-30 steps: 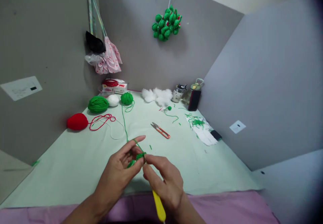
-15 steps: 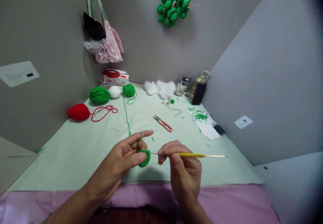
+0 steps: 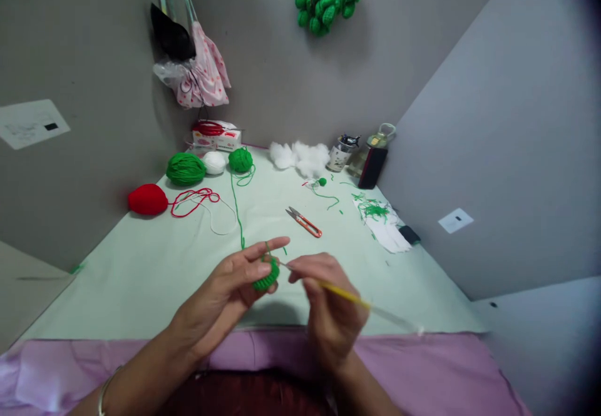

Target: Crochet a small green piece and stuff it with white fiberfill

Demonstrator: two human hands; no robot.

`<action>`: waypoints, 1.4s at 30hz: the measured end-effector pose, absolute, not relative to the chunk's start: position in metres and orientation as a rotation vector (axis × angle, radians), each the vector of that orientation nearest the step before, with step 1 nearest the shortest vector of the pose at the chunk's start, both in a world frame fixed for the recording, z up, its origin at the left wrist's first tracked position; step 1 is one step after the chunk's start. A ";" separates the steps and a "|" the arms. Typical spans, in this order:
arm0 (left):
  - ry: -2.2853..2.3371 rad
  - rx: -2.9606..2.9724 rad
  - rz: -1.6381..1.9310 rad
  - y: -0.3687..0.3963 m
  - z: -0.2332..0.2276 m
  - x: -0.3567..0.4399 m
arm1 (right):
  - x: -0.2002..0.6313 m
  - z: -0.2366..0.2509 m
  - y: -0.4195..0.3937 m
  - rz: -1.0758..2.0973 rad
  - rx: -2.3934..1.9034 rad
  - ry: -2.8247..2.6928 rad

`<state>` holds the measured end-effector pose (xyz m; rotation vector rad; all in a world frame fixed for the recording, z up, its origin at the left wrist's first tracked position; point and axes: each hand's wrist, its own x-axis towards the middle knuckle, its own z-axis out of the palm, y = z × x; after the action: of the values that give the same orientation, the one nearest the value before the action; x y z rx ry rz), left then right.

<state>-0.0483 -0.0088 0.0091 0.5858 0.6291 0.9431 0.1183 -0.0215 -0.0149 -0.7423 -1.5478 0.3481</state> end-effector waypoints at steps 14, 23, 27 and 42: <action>0.950 1.246 1.084 -0.014 0.005 -0.052 | 0.115 -0.023 -0.004 1.073 -0.680 -1.166; 1.025 1.596 1.308 -0.023 0.003 -0.052 | 0.112 -0.022 -0.006 1.103 -0.526 -1.201; 1.017 1.565 1.245 -0.024 0.006 -0.055 | 0.112 -0.024 -0.006 1.078 -0.623 -1.176; 0.564 0.857 0.716 -0.023 -0.015 -0.038 | 0.137 -0.001 0.007 0.136 -0.925 -1.365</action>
<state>-0.0379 -0.0233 -0.0150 0.8573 0.5640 0.7157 0.1369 0.0073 -0.0013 -0.9252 -1.3646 0.1364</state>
